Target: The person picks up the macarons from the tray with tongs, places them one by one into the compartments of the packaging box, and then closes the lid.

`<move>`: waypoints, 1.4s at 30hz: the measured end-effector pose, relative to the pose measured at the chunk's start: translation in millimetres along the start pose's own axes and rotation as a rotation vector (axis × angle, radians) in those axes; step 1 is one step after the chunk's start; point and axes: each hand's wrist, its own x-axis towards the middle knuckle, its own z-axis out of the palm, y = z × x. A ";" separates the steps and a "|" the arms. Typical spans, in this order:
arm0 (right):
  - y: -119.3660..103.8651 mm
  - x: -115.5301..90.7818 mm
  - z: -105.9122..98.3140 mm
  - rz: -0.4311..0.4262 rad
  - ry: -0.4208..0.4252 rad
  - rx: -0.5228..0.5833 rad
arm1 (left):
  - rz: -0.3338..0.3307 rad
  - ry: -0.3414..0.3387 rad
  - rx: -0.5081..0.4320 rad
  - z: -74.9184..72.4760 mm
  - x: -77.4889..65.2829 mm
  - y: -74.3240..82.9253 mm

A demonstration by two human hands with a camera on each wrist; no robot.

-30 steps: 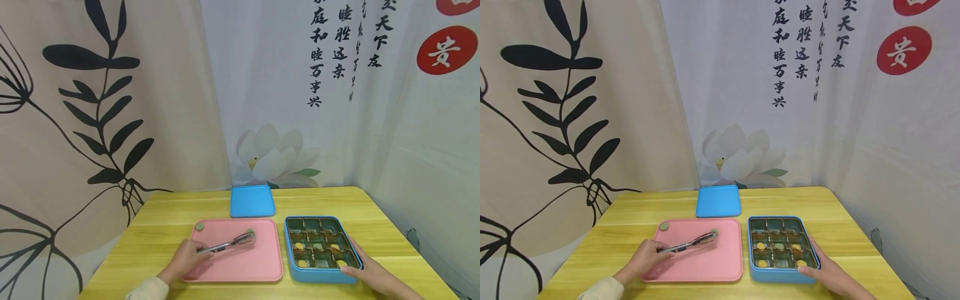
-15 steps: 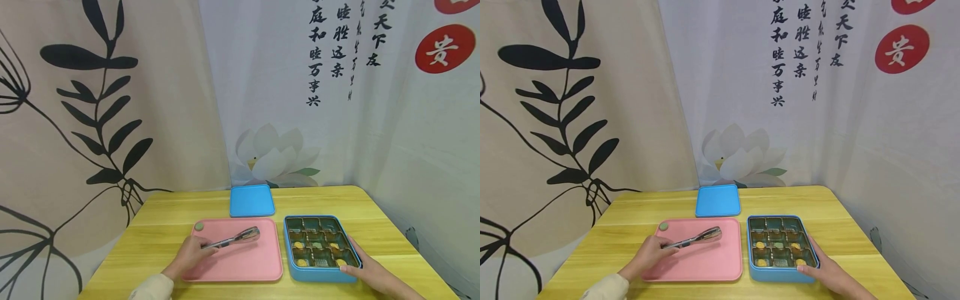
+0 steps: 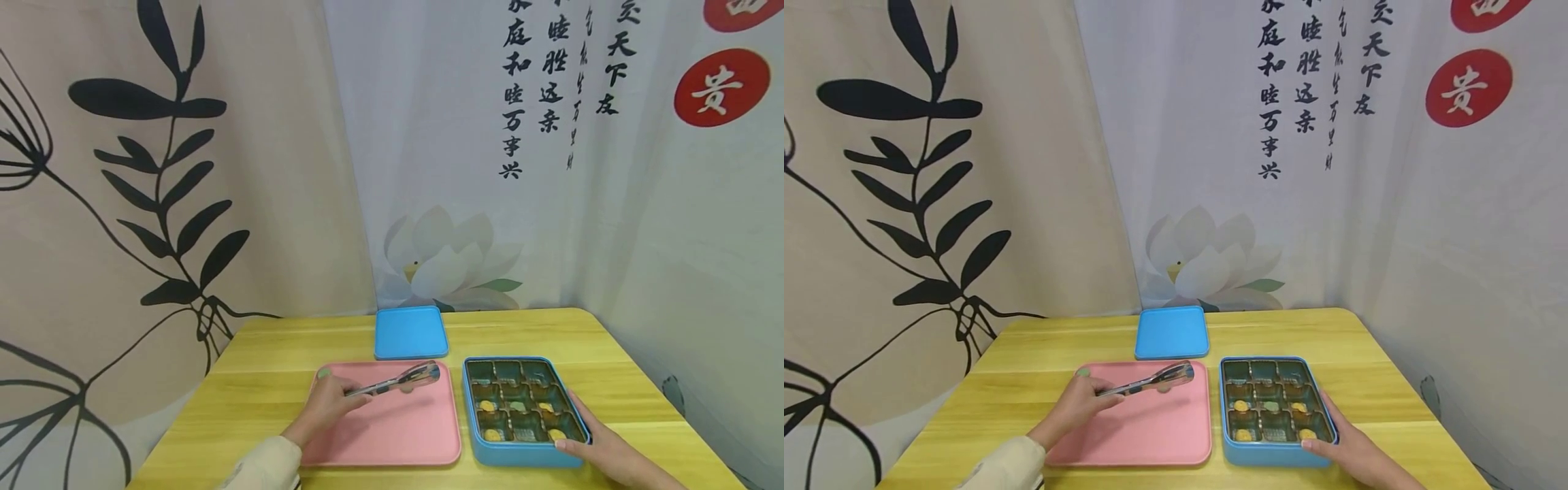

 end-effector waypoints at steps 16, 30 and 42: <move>0.4 -2.6 -1.7 -0.018 0.005 -0.012 | 0.030 0.014 -0.009 16.8 25.3 25.1; 1.1 -4.0 -0.8 -0.020 0.006 -0.004 | -0.016 -0.006 -0.002 44.8 53.1 53.4; -0.7 -3.0 0.9 -0.012 0.003 0.012 | 0.024 -0.036 -0.040 67.2 61.8 60.8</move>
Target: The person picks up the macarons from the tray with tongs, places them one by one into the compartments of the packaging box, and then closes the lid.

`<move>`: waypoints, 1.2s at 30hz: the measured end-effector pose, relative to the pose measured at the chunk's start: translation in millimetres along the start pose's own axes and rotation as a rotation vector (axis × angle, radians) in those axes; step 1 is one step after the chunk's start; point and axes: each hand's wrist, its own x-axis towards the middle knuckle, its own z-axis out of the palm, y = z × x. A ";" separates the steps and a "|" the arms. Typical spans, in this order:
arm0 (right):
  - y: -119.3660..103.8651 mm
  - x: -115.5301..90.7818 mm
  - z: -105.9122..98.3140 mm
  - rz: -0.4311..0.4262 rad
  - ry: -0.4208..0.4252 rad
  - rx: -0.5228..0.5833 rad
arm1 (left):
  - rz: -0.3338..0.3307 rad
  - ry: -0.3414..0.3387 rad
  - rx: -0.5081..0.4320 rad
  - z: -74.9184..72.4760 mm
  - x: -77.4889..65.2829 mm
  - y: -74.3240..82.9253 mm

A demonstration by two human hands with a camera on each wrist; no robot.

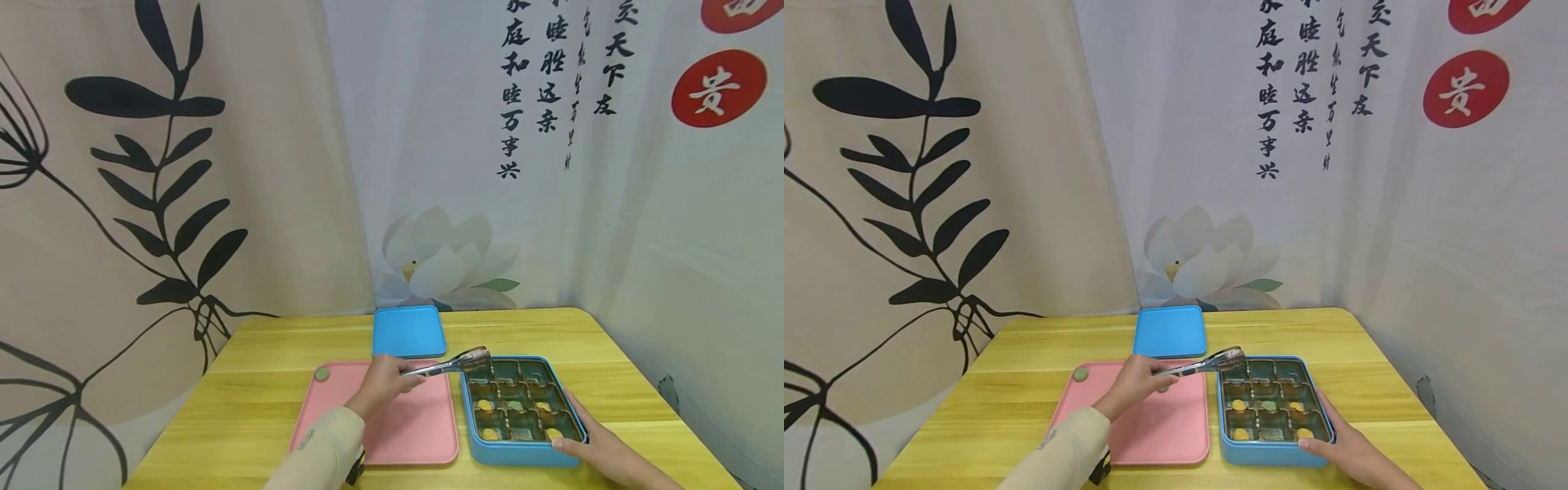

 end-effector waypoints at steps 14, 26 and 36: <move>1.1 1.1 0.6 -0.001 -0.005 0.005 | 0.016 -0.006 0.079 3.0 -1.3 2.7; 2.1 0.7 -0.4 -0.001 -0.015 0.013 | -0.074 -0.012 -0.092 -8.2 -4.0 2.7; 3.3 2.4 -1.5 -0.005 -0.016 -0.002 | -0.075 0.039 0.018 -23.3 -6.8 -6.9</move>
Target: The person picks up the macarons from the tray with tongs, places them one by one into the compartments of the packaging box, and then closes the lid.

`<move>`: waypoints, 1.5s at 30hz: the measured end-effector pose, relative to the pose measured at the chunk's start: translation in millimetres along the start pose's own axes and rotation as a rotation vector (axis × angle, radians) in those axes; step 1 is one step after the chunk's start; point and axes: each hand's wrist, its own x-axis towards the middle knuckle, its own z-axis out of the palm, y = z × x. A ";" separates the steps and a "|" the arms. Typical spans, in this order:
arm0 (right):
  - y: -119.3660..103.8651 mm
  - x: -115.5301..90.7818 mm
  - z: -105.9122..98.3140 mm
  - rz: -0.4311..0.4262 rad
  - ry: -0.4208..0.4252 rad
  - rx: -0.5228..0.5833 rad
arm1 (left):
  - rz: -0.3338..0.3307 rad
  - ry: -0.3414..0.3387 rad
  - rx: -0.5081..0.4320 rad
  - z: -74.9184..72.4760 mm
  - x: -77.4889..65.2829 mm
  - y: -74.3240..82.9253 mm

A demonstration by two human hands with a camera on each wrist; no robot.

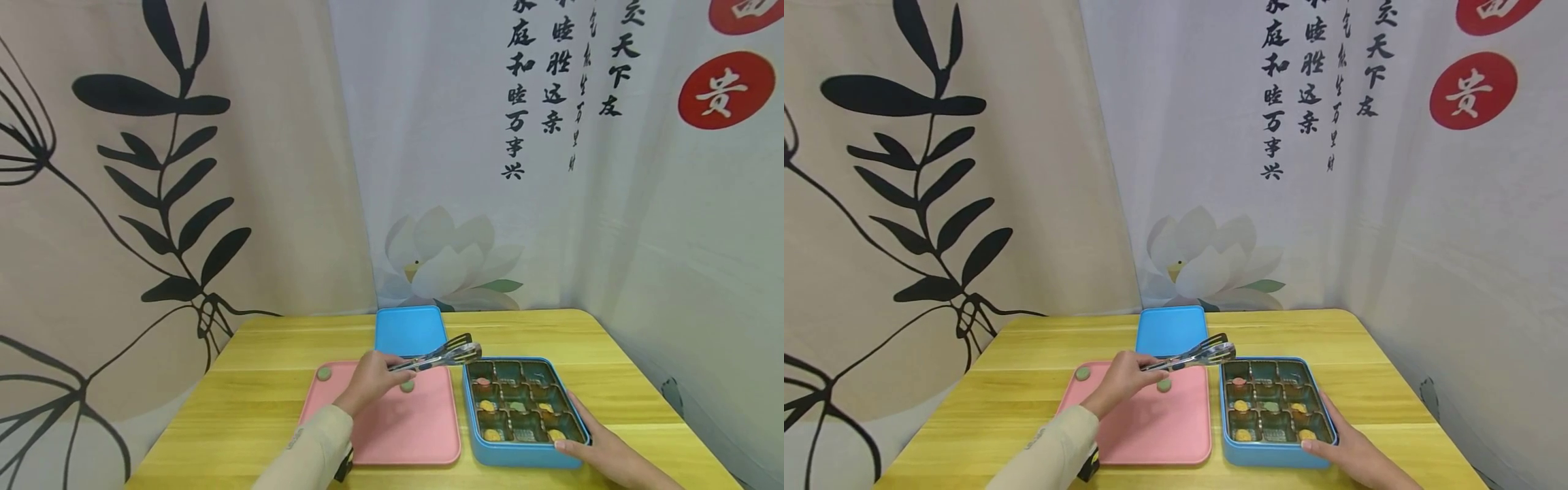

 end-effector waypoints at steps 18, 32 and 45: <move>-0.7 0.6 -0.3 0.023 0.003 -0.026 | -0.015 0.079 0.057 -44.8 -20.1 -30.5; -3.8 1.8 0.5 0.037 0.004 -0.009 | -0.082 0.132 0.025 -69.3 -38.0 -59.1; -2.2 2.8 1.2 0.041 0.021 -0.037 | -0.109 0.125 0.119 -77.8 -52.8 -81.5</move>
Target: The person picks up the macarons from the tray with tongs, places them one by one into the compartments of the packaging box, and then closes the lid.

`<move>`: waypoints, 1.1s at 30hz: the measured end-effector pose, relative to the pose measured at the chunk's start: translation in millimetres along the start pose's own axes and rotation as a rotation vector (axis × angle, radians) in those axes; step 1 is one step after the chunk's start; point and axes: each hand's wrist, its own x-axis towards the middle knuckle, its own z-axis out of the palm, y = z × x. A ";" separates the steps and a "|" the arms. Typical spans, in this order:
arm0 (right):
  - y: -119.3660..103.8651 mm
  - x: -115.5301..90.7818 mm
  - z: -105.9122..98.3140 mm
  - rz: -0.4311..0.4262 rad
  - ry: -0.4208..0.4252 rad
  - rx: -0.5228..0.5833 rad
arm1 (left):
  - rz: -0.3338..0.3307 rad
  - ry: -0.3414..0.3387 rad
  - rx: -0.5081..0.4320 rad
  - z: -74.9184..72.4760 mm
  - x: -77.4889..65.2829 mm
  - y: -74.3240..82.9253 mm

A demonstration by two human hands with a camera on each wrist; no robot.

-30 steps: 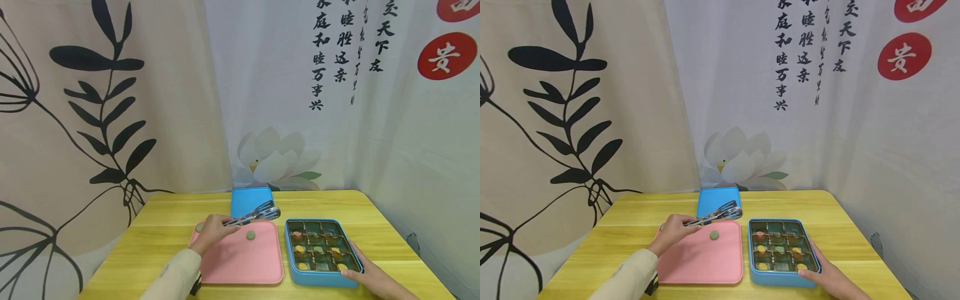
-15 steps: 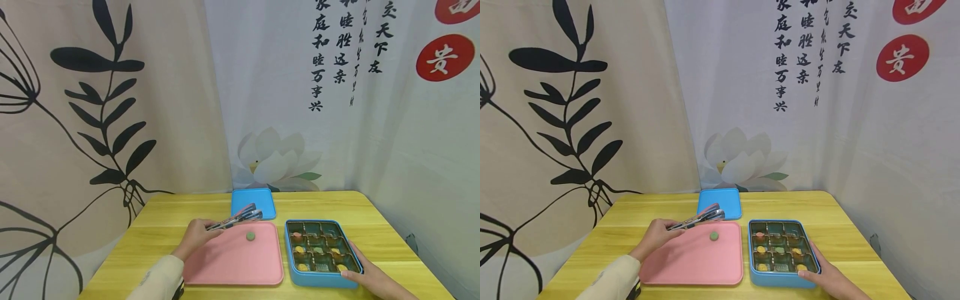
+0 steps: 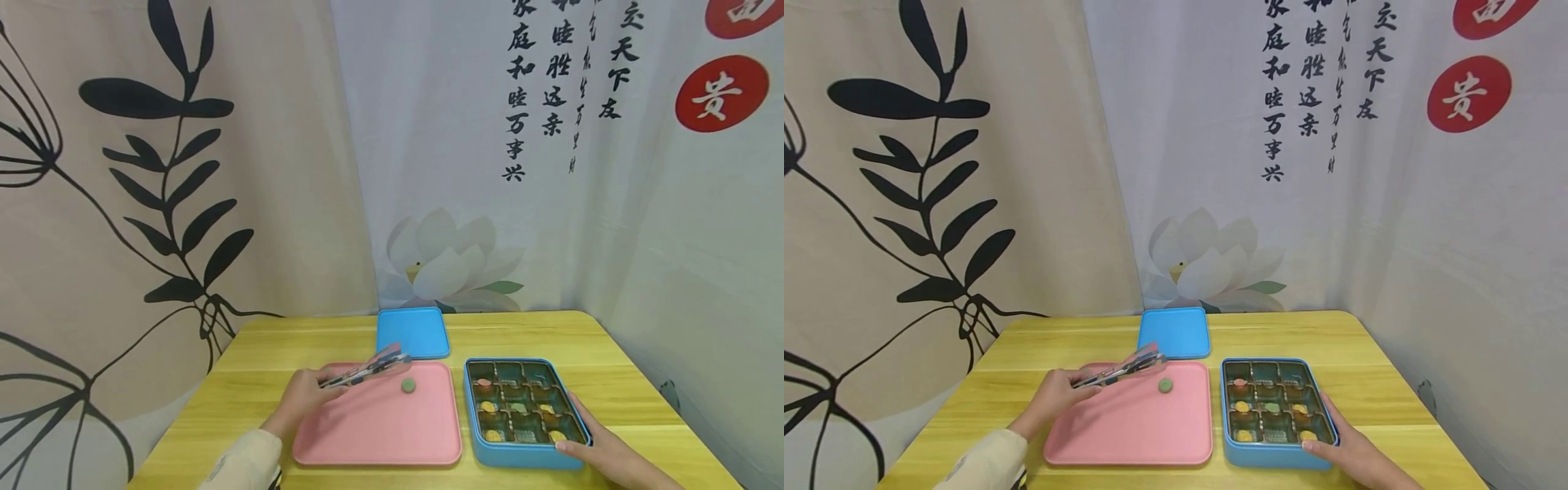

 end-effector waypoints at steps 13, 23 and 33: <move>1.0 -1.6 0.1 -0.006 -0.009 0.013 | -0.012 -0.051 -0.015 5.5 -14.2 -16.9; 2.3 -1.8 0.6 -0.005 -0.012 0.012 | -0.005 -0.074 -0.026 16.0 -17.8 -16.4; -1.9 -2.8 0.1 -0.013 -0.002 -0.002 | 0.058 -0.057 0.016 20.2 -18.0 -15.4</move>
